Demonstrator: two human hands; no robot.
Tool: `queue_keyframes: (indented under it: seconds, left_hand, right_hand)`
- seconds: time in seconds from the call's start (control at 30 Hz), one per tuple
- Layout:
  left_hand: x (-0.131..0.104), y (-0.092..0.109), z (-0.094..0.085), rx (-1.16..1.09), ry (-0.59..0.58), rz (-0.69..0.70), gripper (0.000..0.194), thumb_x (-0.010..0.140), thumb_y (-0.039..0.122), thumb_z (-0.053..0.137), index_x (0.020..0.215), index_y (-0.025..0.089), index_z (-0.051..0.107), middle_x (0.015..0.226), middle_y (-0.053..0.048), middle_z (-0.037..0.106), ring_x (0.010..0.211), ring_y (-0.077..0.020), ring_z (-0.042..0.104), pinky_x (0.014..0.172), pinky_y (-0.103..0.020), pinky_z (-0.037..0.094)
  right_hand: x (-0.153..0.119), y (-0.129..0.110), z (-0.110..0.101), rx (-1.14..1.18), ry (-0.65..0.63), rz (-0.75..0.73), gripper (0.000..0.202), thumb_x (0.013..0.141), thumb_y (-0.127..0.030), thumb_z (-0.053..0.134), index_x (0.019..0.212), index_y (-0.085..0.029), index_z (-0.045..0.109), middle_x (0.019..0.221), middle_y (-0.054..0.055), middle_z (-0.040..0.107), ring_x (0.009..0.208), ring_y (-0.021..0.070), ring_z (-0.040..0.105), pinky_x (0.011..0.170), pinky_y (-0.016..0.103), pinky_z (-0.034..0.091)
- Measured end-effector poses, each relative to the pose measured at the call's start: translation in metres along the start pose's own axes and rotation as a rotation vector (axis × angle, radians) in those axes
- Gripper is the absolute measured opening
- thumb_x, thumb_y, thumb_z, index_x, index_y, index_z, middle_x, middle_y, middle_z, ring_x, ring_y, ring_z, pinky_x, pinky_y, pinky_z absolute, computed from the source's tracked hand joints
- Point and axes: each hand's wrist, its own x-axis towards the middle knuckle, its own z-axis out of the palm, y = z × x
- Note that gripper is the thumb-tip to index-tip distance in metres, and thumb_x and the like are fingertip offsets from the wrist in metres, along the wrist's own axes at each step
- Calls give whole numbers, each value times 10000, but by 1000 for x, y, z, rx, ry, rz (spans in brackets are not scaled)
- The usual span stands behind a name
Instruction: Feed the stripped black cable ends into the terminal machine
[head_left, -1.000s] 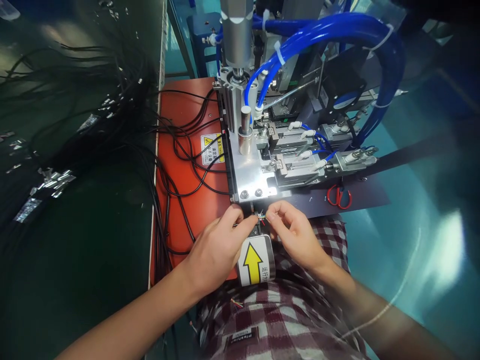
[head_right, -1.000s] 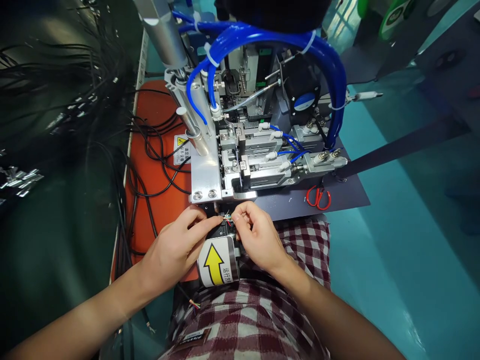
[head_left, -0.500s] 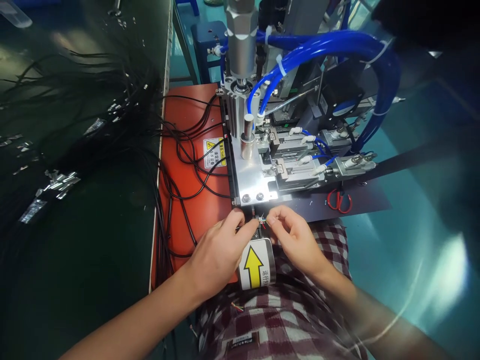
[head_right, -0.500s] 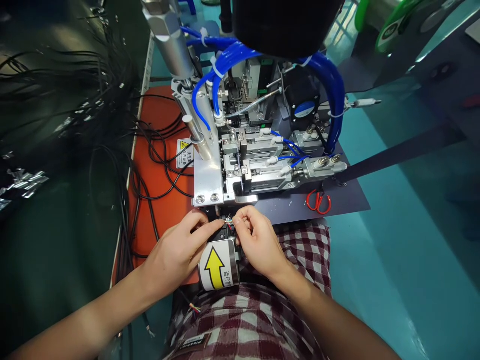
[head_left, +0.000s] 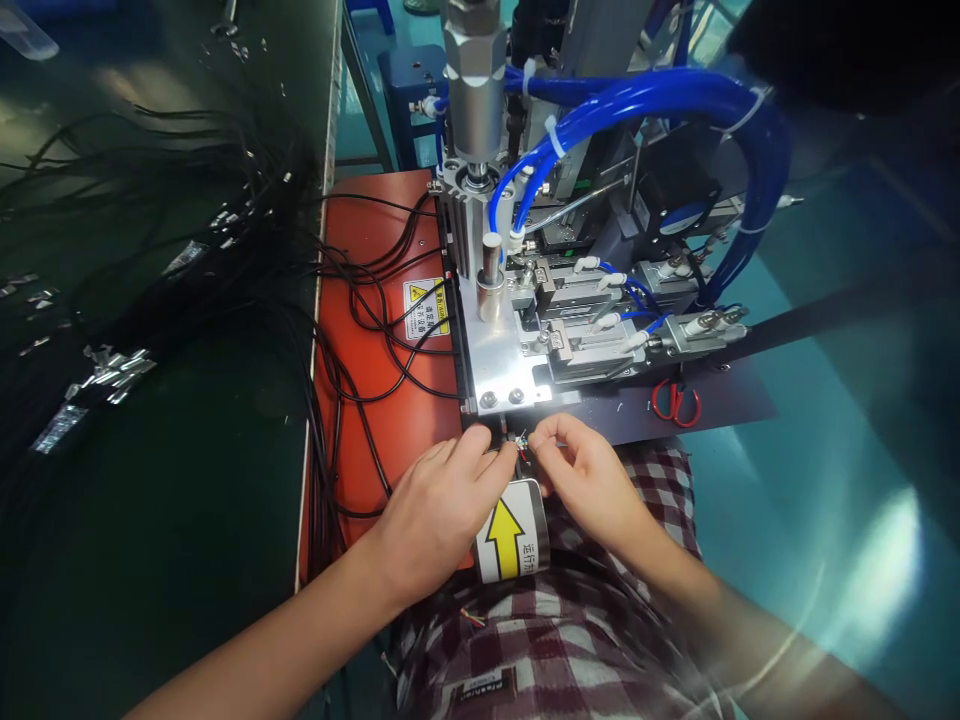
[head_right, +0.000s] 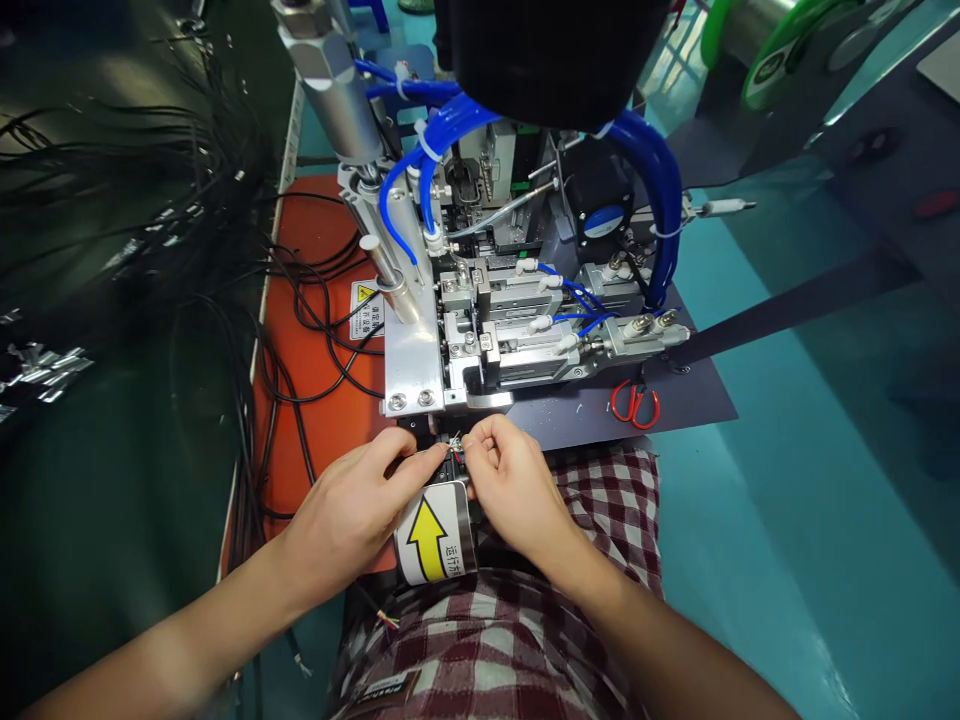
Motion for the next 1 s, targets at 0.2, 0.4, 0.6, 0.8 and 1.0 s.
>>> queue_keyframes:
  seconds: [0.2,0.4,0.6,0.8,1.0]
  left_hand:
    - [-4,-6,5,-207,-9,-51,253,920,109,358,1009,113,595,884,-87,591,779,-182,601,679,-296,551]
    - [-5,-6,4,-209,-2,-62,264,895,67,371,1050,104,582,918,-102,599,814,-186,614,696,-296,561]
    - [-4,-7,5,-210,19,-37,266,889,50,375,1051,75,584,916,-118,602,815,-202,618,684,-307,564]
    - [-5,-7,6,-209,6,-54,253,896,72,386,1052,77,584,928,-123,598,805,-216,621,673,-325,566]
    - [-6,-7,7,-219,-4,-57,247,891,72,396,1055,86,581,937,-121,595,817,-218,623,687,-328,568]
  right_hand:
    - [2,4,-7,187,-67,105,197,885,-375,522,779,-209,520,570,-43,510,467,136,504,459,256,378]
    - [2,-1,-6,46,79,-43,169,883,-343,549,849,-190,614,700,14,618,539,146,527,490,262,408]
    - [5,4,4,119,131,-78,133,857,-293,577,789,-184,608,670,9,599,568,146,530,519,256,413]
    - [4,7,4,100,112,-120,118,879,-257,533,781,-195,559,670,-19,531,560,126,472,519,243,381]
    - [2,8,1,96,75,-102,113,883,-252,516,792,-194,552,682,-21,524,573,126,466,528,242,373]
